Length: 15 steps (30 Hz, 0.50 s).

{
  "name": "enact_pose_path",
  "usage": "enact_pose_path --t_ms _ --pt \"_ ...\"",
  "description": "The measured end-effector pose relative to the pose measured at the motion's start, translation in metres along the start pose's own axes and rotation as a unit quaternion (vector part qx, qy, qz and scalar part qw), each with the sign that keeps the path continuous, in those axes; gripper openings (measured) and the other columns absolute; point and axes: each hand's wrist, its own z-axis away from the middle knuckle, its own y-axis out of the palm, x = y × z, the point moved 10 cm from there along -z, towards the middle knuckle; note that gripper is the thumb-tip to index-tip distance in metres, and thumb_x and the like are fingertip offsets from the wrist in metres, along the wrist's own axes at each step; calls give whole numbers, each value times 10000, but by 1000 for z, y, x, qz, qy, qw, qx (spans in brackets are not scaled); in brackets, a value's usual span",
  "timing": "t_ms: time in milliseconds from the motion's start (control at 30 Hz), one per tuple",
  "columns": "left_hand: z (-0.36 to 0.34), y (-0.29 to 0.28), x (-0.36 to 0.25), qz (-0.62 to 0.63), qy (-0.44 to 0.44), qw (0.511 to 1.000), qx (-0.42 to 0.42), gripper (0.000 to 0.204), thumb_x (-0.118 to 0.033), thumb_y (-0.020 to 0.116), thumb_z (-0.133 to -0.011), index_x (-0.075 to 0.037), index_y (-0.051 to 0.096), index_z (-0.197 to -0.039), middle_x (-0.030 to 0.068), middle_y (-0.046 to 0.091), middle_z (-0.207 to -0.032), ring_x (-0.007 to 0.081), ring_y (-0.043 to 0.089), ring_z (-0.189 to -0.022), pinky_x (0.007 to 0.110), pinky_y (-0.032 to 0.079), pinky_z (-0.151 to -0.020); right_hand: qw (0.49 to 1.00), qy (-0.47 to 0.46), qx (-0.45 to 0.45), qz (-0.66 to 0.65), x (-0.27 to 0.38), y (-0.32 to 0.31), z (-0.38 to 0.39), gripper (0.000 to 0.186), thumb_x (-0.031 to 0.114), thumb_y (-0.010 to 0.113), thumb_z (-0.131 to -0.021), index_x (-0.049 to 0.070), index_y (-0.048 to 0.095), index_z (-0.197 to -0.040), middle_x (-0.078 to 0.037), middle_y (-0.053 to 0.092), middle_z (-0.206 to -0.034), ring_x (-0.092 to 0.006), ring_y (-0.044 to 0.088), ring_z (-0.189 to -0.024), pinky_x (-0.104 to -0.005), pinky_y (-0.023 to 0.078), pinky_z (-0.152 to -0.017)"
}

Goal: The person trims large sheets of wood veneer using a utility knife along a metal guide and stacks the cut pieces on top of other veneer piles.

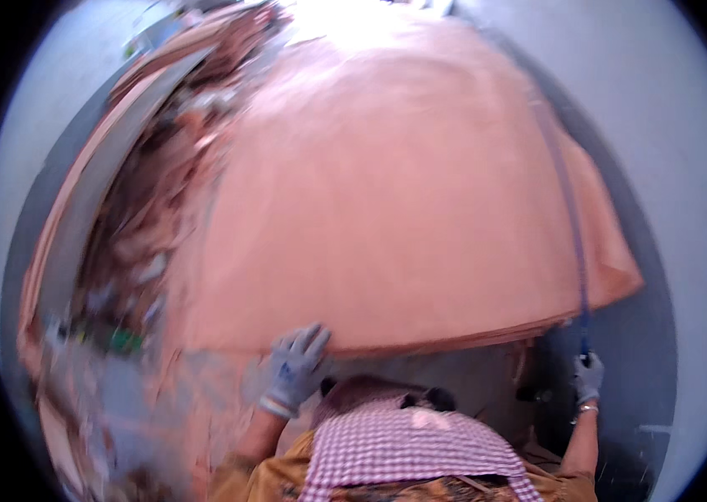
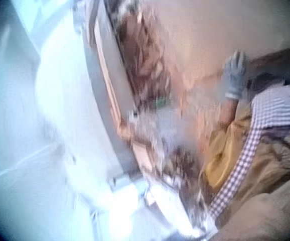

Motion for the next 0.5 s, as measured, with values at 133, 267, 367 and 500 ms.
enact_pose_path --t_ms 133,267,367,500 --pt "112 -15 121 153 -373 879 -254 389 -397 607 -888 -33 614 -1025 41 600 -877 177 547 -773 316 447 -699 991 23 30 -124 12 26 5 95 124 627 -878 88 567 -812 42 497 -624 -49 461 -509 -226 344 -433" --pt "260 95 216 553 -607 517 -243 475 -480 593 -900 -16 605 -1000 -23 514 -762 90 435 -635 261 398 -569 965 -19 101 -241 82 72 -3 88 147 634 -888 84 576 -869 49 502 -643 -39 449 -510 -206 334 -434" --pt "197 74 190 588 -570 478 -319 554 -481 605 -889 -9 535 -1170 57 545 -949 152 503 -823 285 436 -715 953 -58 131 -268 136 94 -23 104 169 637 -893 85 576 -883 49 505 -646 -36 449 -505 -185 334 -432" --pt "132 35 160 513 -449 563 -467 775 -480 619 -864 3 333 -1398 161 435 -1293 269 433 -1164 348 383 -957 945 -26 176 -275 151 124 -32 139 196 656 -883 114 554 -834 47 484 -583 -39 432 -441 -181 319 -390"
